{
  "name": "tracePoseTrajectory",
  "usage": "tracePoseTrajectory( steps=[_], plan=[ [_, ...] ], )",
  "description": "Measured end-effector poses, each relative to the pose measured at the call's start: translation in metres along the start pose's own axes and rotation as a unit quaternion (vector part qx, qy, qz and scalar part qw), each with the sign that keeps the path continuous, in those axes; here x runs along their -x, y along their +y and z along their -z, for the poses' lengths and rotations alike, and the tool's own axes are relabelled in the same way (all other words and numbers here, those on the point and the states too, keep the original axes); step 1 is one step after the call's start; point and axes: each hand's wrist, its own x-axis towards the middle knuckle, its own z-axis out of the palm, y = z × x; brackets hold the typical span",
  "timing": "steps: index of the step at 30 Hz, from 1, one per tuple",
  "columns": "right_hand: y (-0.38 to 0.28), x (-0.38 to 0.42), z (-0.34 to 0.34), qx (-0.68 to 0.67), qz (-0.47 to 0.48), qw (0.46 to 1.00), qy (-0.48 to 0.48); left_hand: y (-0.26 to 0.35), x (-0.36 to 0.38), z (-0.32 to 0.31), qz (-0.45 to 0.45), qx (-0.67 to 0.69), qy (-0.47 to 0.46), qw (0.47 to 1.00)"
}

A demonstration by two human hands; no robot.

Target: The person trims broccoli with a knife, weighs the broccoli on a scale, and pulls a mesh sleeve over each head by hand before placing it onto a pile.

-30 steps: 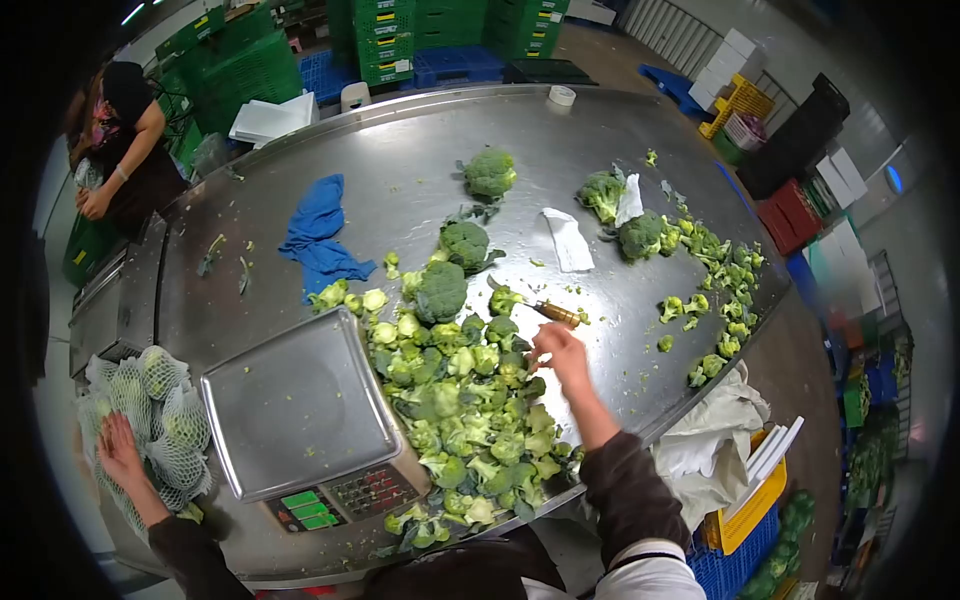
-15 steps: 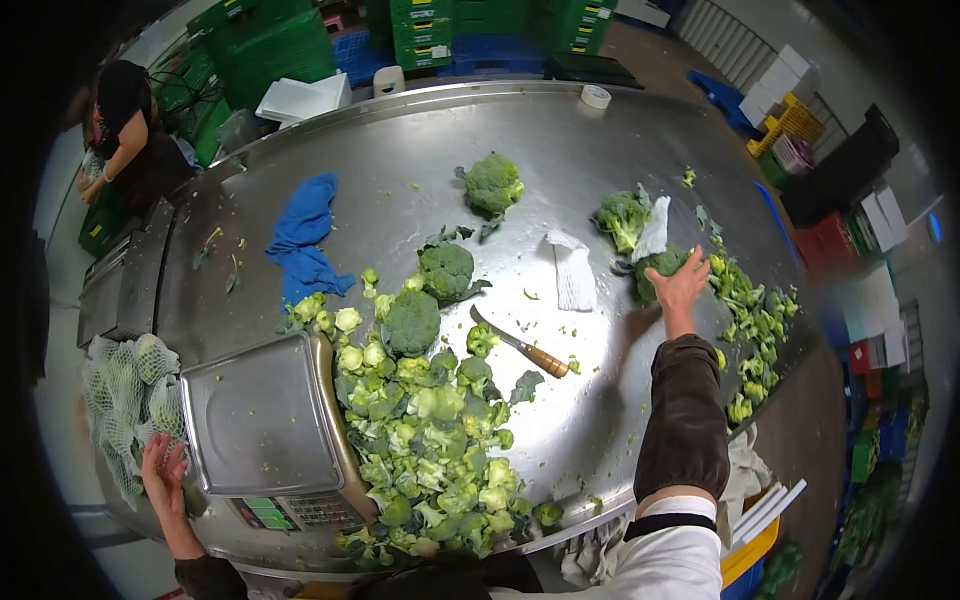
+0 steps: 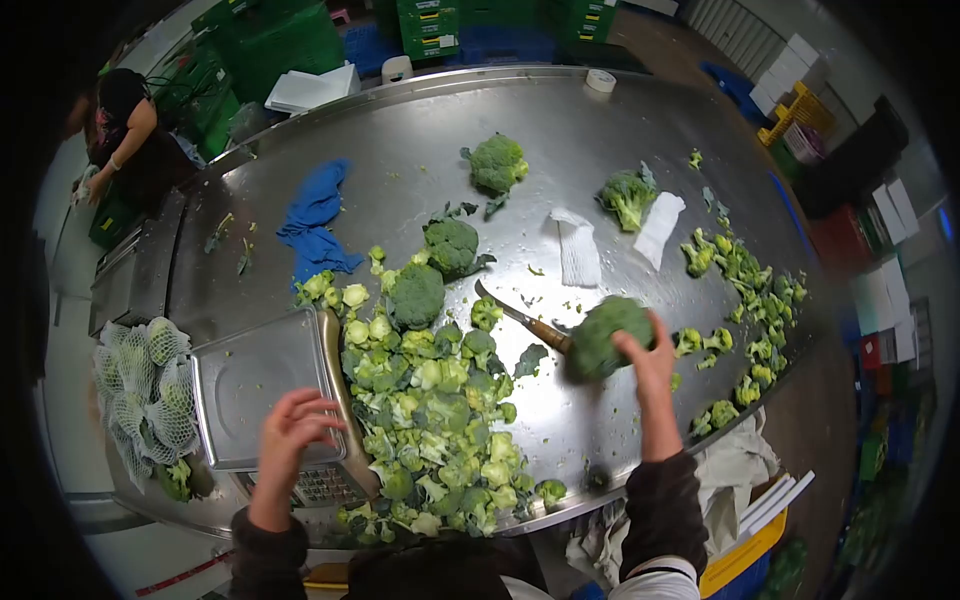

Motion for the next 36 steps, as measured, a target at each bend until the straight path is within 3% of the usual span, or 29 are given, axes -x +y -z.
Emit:
tracePoseTrajectory(
  steps=[1,3,5,7,8,9,11,13,15,16,18,20,24,27,29,31,34,35,36],
  plan=[
    [-0.015,0.028,-0.015,-0.071,0.001,0.995,-0.070,-0.001,-0.003,-0.019,0.005,-0.026,-0.047,0.999],
    [-0.041,0.075,-0.050,-0.052,0.022,0.982,-0.178,-0.005,-0.003,-0.055,-0.070,-0.108,-0.119,0.985],
    [-0.076,0.119,-0.088,-0.044,0.027,0.963,-0.265,0.009,0.000,-0.079,-0.155,-0.240,-0.125,0.950],
    [-0.085,0.154,-0.127,0.015,0.146,0.936,-0.320,0.004,0.000,-0.081,-0.203,-0.262,-0.096,0.939],
    [-0.100,0.171,-0.141,0.031,0.146,0.927,-0.345,-0.001,0.001,-0.072,-0.229,-0.363,-0.037,0.902],
    [-0.117,0.182,-0.150,-0.013,0.125,0.915,-0.382,-0.007,0.001,-0.054,-0.254,-0.345,0.001,0.903],
    [-0.108,0.180,-0.166,-0.145,0.083,0.873,-0.458,-0.013,0.009,-0.013,-0.207,-0.253,0.008,0.945],
    [-0.092,0.151,-0.172,-0.073,0.171,0.897,-0.402,-0.007,0.023,0.017,-0.194,-0.205,0.077,0.956],
    [-0.054,0.102,-0.171,0.003,0.208,0.944,-0.256,-0.007,0.027,0.055,-0.220,-0.219,0.175,0.934],
    [-0.016,0.058,-0.167,0.059,0.291,0.939,-0.174,-0.009,0.028,0.072,-0.222,-0.216,0.182,0.933],
    [0.012,0.010,-0.144,0.095,0.164,0.981,-0.042,-0.011,0.026,0.101,-0.242,-0.242,0.269,0.900],
    [0.055,-0.043,-0.123,0.141,0.258,0.954,0.060,-0.019,0.024,0.120,-0.225,-0.248,0.294,0.895],
    [0.070,-0.088,-0.091,0.302,0.278,0.909,0.075,-0.019,0.032,0.142,-0.162,-0.230,0.315,0.906],
    [0.090,-0.128,-0.085,0.358,0.207,0.908,0.072,-0.023,0.040,0.151,-0.138,-0.231,0.311,0.911],
    [0.096,-0.137,-0.091,0.353,0.207,0.910,0.069,-0.030,0.041,0.155,-0.163,-0.121,0.326,0.923],
    [0.083,-0.135,-0.094,0.420,0.107,0.892,0.128,-0.024,0.047,0.153,-0.152,-0.134,0.348,0.915],
    [0.057,-0.113,-0.096,0.501,0.049,0.860,0.080,-0.019,0.055,0.150,-0.131,-0.130,0.332,0.925],
    [0.075,-0.123,-0.092,0.504,0.049,0.859,0.070,-0.018,0.058,0.150,-0.123,-0.131,0.338,0.924],
    [0.097,-0.141,-0.083,0.397,0.107,0.907,0.092,-0.016,0.059,0.150,-0.134,-0.138,0.345,0.919]
  ],
)
